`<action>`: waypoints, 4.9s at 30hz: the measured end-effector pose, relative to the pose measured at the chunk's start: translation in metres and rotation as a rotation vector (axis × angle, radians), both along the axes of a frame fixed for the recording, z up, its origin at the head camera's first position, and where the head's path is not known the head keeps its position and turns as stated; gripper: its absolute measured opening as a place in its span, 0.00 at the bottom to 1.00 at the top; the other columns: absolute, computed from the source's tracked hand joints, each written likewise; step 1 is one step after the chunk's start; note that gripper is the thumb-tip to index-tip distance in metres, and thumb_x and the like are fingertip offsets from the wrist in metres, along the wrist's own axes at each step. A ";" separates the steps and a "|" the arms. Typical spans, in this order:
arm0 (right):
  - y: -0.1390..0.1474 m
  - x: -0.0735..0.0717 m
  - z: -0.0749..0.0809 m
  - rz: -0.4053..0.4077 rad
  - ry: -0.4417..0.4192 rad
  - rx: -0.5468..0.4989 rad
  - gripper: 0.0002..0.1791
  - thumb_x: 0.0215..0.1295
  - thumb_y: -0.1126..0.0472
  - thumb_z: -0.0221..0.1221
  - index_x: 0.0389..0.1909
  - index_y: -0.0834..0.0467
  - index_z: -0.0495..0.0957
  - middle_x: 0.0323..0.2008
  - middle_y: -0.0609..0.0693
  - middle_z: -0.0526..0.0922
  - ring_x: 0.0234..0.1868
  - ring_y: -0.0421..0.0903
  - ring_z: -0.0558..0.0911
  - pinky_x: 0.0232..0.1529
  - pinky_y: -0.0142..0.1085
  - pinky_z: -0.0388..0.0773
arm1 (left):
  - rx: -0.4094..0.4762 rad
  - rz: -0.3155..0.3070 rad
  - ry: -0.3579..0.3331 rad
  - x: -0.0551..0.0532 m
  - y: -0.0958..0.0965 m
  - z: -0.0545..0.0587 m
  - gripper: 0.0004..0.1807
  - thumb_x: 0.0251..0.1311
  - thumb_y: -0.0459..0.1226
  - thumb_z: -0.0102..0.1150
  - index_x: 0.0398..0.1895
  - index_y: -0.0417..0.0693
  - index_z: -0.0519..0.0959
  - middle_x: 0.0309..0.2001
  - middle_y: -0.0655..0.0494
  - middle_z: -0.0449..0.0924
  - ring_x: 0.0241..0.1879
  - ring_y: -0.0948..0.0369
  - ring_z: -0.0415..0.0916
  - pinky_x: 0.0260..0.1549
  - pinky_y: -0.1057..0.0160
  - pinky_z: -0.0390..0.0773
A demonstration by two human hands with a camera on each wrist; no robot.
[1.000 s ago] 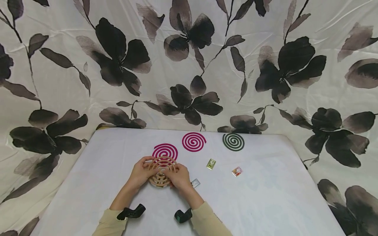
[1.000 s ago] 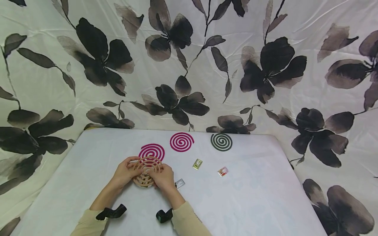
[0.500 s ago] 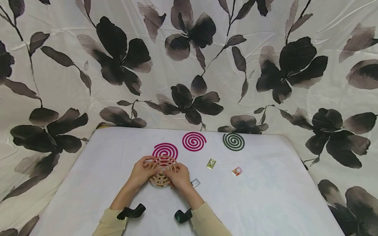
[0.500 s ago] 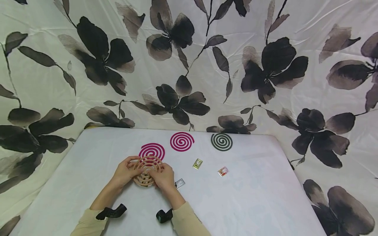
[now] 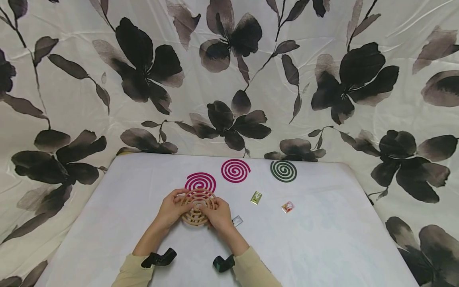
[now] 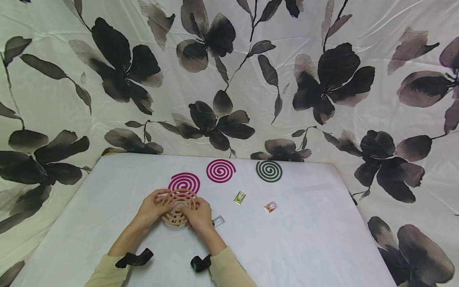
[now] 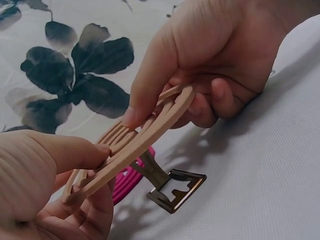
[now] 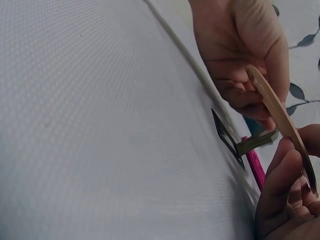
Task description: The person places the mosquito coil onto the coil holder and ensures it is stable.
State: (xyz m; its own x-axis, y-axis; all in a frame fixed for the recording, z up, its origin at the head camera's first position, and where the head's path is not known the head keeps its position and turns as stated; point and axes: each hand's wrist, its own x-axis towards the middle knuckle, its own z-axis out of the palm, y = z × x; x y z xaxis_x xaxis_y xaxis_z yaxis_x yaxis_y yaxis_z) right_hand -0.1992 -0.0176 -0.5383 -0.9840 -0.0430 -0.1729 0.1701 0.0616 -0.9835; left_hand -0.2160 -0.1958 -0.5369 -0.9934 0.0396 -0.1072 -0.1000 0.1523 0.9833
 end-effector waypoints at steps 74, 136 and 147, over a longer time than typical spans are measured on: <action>-0.007 0.006 -0.002 -0.034 0.024 0.008 0.12 0.61 0.60 0.65 0.38 0.62 0.74 0.16 0.47 0.74 0.10 0.38 0.69 0.10 0.29 0.67 | 0.031 -0.004 -0.022 0.001 0.002 -0.008 0.31 0.55 0.27 0.67 0.62 0.37 0.67 0.50 0.37 0.78 0.42 0.58 0.79 0.36 0.66 0.79; -0.007 0.006 0.005 -0.001 0.068 0.006 0.13 0.61 0.62 0.63 0.42 0.64 0.75 0.18 0.49 0.76 0.11 0.38 0.71 0.12 0.29 0.68 | 0.056 0.012 -0.024 0.007 0.002 -0.007 0.32 0.57 0.29 0.67 0.64 0.35 0.65 0.54 0.34 0.75 0.44 0.62 0.77 0.38 0.70 0.77; -0.007 0.005 0.003 -0.012 0.080 0.043 0.14 0.61 0.61 0.65 0.41 0.64 0.74 0.18 0.48 0.76 0.11 0.38 0.71 0.11 0.29 0.69 | 0.027 0.011 -0.015 0.007 0.002 -0.007 0.32 0.56 0.30 0.68 0.64 0.37 0.66 0.56 0.36 0.75 0.47 0.58 0.77 0.40 0.69 0.77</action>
State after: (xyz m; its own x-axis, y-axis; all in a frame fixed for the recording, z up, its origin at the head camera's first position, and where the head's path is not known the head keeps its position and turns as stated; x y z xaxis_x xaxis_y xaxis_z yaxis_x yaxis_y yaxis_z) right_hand -0.1938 -0.0244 -0.5352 -0.9952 -0.0254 -0.0948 0.0917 0.1030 -0.9904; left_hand -0.2088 -0.1938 -0.5437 -0.9921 0.0322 -0.1212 -0.1163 0.1242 0.9854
